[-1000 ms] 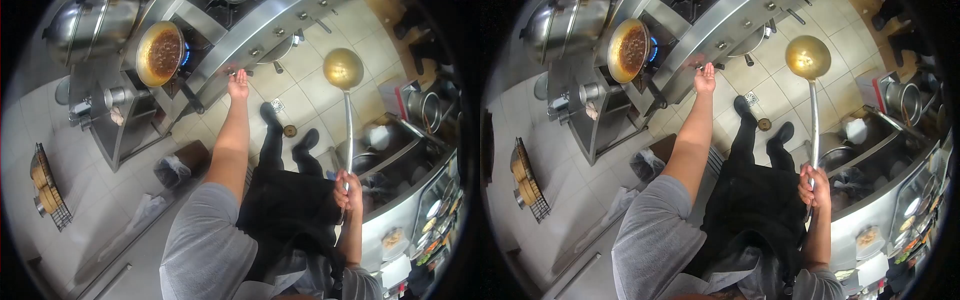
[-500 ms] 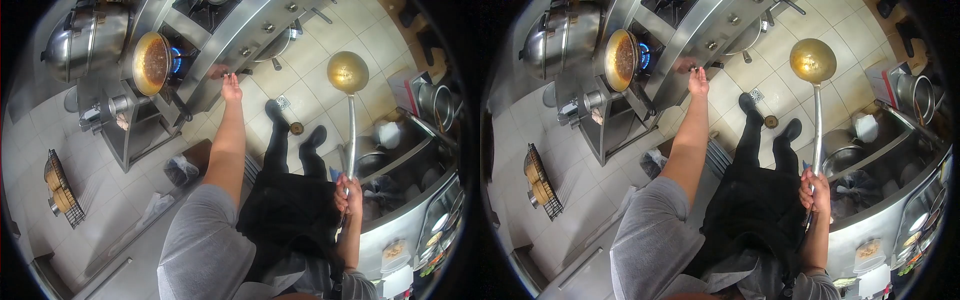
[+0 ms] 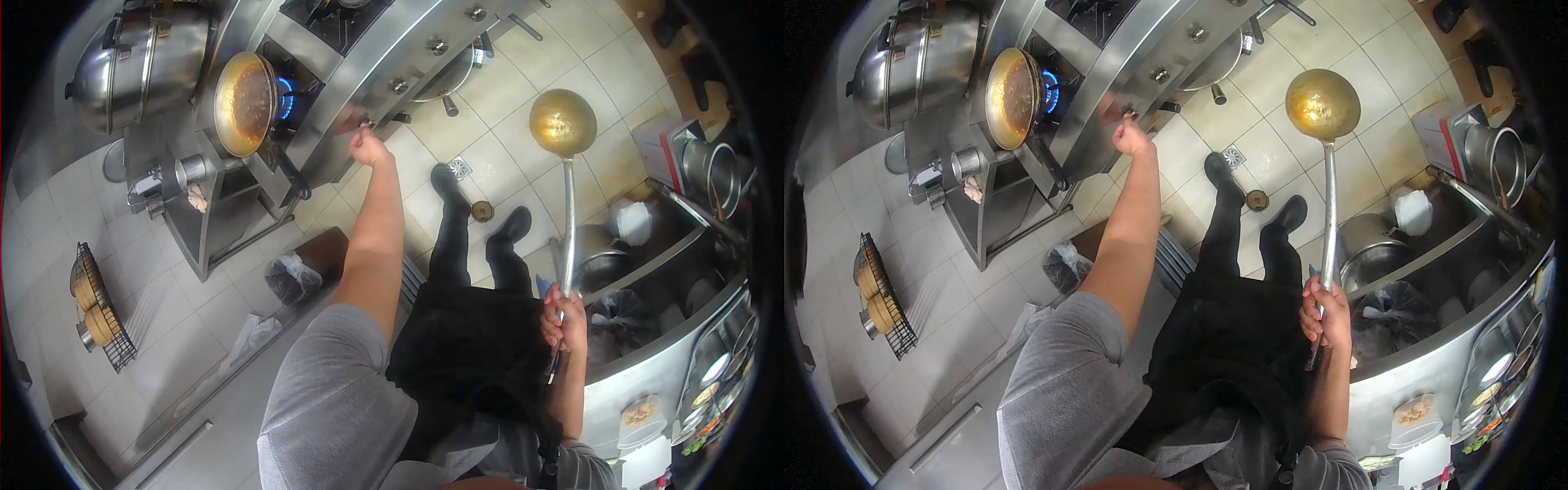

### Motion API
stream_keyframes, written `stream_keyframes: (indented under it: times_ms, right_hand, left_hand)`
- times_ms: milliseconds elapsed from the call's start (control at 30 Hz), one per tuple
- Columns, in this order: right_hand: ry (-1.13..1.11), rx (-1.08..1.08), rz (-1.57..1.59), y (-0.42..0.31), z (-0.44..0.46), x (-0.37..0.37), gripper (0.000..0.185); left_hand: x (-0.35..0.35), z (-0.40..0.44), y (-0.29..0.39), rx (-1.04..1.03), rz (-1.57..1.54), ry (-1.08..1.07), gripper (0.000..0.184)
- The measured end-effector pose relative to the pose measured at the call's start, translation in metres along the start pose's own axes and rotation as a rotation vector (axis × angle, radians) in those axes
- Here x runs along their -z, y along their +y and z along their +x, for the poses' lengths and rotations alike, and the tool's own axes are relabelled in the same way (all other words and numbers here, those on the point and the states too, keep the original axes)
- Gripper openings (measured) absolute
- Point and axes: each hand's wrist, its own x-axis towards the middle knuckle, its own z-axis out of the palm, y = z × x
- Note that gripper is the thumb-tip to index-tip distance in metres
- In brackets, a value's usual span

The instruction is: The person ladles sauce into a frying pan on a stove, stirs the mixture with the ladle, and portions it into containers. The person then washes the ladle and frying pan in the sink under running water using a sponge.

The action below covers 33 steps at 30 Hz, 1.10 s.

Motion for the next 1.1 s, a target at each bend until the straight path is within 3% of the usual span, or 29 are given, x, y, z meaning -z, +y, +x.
stream_keyframes:
  times_ms: [67,133,167,233,533,1100]
  right_hand:
    - [0.01,0.005,0.002,0.0,0.0,0.0,0.023]
    - [-0.003,-0.006,0.007,0.0,0.0,0.0,0.023]
    - [-0.005,-0.007,0.008,0.0,0.001,0.0,0.023]
    - [-0.007,-0.006,0.017,0.001,0.001,0.001,0.022]
    - [0.002,-0.028,0.02,0.001,0.0,-0.001,0.019]
    - [0.0,-0.015,0.008,0.003,0.002,-0.001,0.016]
  left_hand:
    - [0.006,0.002,0.005,0.037,-0.092,0.004,0.031]
    - [0.011,0.006,0.01,0.492,-0.477,-0.114,0.036]
    - [0.011,0.008,0.011,0.489,-0.476,-0.114,0.036]
    - [0.009,0.013,0.011,0.703,-0.685,-0.358,0.04]
    - [0.011,0.014,-0.004,0.467,-0.629,-0.38,0.037]
    - [0.005,0.008,0.0,0.449,-0.514,-0.247,0.037]
